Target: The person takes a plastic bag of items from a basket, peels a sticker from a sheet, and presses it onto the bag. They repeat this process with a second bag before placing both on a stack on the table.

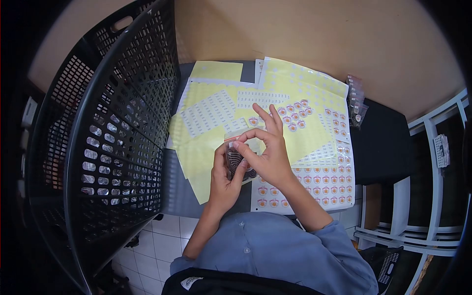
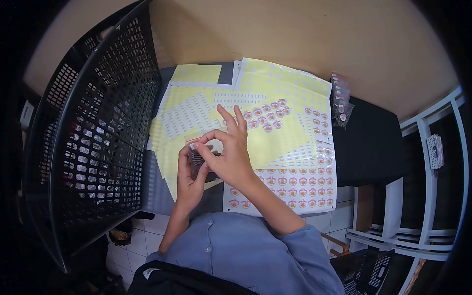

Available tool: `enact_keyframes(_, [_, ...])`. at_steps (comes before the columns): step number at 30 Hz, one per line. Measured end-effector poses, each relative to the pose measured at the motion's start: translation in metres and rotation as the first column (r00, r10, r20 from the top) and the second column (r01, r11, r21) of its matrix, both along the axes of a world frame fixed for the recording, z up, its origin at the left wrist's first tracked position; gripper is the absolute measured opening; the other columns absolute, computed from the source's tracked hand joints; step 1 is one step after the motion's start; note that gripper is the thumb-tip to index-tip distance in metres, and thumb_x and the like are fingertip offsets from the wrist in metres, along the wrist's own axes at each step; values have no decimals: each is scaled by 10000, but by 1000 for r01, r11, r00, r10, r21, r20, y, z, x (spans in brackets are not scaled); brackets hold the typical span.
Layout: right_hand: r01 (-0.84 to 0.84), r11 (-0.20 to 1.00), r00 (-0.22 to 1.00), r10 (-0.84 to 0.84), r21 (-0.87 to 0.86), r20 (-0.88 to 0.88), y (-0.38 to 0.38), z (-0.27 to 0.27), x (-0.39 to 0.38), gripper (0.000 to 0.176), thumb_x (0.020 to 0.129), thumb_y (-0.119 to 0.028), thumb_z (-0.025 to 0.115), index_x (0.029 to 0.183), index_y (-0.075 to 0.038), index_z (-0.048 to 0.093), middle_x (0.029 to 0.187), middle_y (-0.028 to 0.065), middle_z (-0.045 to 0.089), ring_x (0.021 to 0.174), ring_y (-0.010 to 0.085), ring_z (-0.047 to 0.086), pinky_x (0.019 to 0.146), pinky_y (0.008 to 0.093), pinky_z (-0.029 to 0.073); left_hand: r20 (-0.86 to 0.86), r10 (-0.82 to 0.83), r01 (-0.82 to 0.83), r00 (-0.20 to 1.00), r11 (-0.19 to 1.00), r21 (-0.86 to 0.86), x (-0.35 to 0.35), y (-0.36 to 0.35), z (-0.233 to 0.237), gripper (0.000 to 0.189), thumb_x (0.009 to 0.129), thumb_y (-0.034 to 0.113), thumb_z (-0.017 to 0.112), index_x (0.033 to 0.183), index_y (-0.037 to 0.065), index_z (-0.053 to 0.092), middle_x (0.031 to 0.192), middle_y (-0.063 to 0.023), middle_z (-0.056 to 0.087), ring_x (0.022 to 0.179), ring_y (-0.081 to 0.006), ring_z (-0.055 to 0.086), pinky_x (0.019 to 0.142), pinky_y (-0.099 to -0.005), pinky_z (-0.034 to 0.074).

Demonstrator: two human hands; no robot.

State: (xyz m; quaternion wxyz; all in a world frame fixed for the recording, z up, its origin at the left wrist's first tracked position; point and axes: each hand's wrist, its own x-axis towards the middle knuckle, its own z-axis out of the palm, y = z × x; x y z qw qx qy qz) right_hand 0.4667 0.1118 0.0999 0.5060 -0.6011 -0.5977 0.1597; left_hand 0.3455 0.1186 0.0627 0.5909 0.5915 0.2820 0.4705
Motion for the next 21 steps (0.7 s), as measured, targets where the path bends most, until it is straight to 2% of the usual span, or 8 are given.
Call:
enact_keyframes(7, [65,998,998,-65,19,10,0,-3,2,110,645,-187,693,684,-97,643,1276,177,364,1244,408,148,984,506,138,-23,-14,15,1000,1000,16,4,-1,0,409,831,-4,464,1201,-3,288,1059,-117,484,937,-139,507,801,-254,413])
enact_keyframes(10, [89,996,996,-90,29,25,0,-6,6,144,627,-183,716,666,-90,614,1270,166,382,1248,396,165,982,504,160,-32,-58,57,998,998,-29,4,-3,1,412,831,-5,464,1203,-6,285,1059,-114,483,938,-138,506,795,-252,415])
enact_keyframes(12, [103,994,994,-105,41,38,-1,-7,10,176,617,-178,728,646,-78,586,1265,165,389,1245,396,177,981,501,166,27,-69,71,997,992,-104,7,-4,3,420,829,-5,467,1206,-9,283,1060,-112,481,953,-135,495,804,-257,408])
enact_keyframes(14, [113,993,992,-110,44,-58,-2,-8,17,269,605,-168,745,614,-71,495,1249,161,407,1241,395,193,981,499,171,7,-91,92,996,992,-90,8,-5,3,421,828,-3,468,1206,-11,283,1064,-112,479,966,-134,486,814,-258,401])
enact_keyframes(17, [105,994,990,-102,31,-99,-6,-12,24,343,598,-156,755,609,-78,421,1231,175,420,1225,377,246,978,479,192,-11,-126,124,992,989,-84,14,-6,0,420,828,1,469,1205,-14,286,1070,-114,477,988,-133,473,832,-260,387])
enact_keyframes(21, [98,995,976,-89,32,-201,-12,-17,34,330,601,-150,753,616,-76,432,1212,187,425,1203,347,300,969,454,222,-33,-189,185,981,978,-100,25,-8,0,417,826,-1,469,1203,-21,291,1082,-118,473,1009,-140,465,845,-258,378])
